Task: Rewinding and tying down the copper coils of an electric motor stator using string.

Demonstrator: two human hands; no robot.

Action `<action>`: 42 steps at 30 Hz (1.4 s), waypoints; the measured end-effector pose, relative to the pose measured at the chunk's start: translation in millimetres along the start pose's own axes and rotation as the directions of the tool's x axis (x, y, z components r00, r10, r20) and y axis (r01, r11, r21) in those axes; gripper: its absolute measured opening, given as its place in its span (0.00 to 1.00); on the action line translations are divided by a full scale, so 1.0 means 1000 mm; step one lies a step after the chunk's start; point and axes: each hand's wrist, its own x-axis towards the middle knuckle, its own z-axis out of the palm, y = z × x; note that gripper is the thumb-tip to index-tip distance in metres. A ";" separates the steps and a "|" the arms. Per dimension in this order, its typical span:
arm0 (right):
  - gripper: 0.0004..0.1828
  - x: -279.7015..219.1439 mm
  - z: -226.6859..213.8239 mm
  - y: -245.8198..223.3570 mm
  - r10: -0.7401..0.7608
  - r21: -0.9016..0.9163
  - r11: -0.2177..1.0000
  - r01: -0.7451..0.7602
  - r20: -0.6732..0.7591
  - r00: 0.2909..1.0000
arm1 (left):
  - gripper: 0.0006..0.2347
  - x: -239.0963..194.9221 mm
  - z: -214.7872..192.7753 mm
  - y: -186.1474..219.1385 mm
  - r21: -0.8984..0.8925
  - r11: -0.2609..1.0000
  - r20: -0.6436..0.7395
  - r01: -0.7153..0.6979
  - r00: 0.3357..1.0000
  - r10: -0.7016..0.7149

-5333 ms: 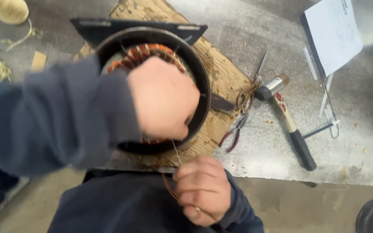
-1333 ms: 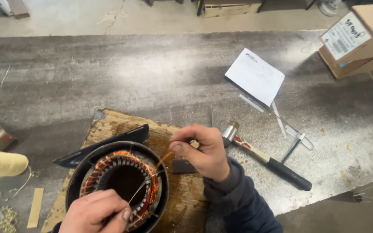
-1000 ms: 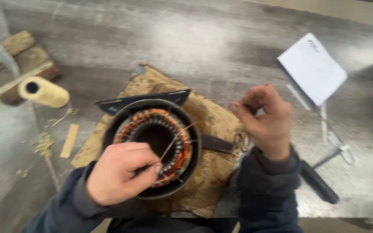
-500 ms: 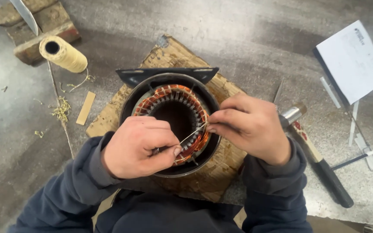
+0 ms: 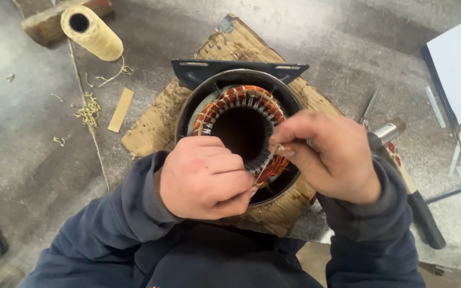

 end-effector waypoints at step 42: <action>0.11 0.043 0.024 -0.001 0.210 0.128 0.958 -0.257 0.297 0.932 | 0.05 0.002 -0.006 -0.011 -0.136 0.981 0.020 0.138 0.990 -0.137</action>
